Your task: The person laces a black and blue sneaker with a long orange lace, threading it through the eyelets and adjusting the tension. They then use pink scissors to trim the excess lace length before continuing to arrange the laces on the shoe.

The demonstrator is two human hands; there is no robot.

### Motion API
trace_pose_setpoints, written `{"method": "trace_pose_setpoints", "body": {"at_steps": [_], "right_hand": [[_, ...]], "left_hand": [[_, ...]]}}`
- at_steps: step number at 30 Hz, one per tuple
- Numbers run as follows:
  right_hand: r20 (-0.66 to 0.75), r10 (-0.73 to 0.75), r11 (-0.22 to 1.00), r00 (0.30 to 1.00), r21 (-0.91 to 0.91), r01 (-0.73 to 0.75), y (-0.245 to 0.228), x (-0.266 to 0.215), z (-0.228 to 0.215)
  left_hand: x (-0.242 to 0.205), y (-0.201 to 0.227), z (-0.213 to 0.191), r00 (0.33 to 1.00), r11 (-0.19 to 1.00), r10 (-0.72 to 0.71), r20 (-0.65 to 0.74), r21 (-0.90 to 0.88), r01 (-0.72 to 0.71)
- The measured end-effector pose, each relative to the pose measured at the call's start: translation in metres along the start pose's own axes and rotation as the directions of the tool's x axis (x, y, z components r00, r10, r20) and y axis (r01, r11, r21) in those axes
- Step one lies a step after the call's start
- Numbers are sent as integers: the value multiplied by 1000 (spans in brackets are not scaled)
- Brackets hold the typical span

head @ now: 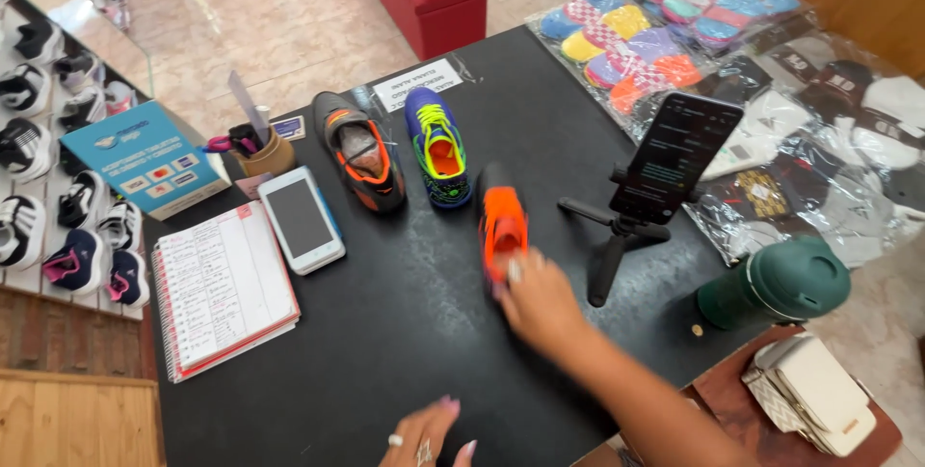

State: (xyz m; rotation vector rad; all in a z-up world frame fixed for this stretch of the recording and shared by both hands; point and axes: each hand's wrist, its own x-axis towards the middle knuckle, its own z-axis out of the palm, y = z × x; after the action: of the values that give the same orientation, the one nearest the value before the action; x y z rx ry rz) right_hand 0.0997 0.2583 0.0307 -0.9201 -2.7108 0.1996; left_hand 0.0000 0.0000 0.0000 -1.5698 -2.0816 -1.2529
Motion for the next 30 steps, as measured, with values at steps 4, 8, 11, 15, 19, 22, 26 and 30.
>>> {"method": "trace_pose_setpoints", "body": {"at_steps": [4,8,11,15,19,22,26,30], "right_hand": [[-97,-70,979,993,182,86,-45,-87,-31],[-297,-27,861,954,479,173,-34,-114,-55],[-311,483,691,818,710,-138,17,-106,-58],[-295,730,479,616,864,-154,98,-76,-53],[-165,747,341,644,927,-158,132,-44,-48],[-211,688,334,694,942,-45,146,-30,-41],[-238,724,330,648,944,-21,158,-22,-28],[-222,705,303,674,953,-4,167,-21,-16]], "left_hand": [[-6,-2,24,985,1000,28,173,-15,-26],[-26,13,51,976,993,-113,184,2,115],[-18,31,43,872,936,-343,349,44,350],[-12,40,46,792,889,-434,430,60,455],[-3,36,44,864,926,-351,361,-5,378],[-4,36,45,884,935,-314,346,-47,351],[-3,37,44,854,916,-360,376,-31,400],[-6,32,49,926,954,-256,279,-83,289]]}}
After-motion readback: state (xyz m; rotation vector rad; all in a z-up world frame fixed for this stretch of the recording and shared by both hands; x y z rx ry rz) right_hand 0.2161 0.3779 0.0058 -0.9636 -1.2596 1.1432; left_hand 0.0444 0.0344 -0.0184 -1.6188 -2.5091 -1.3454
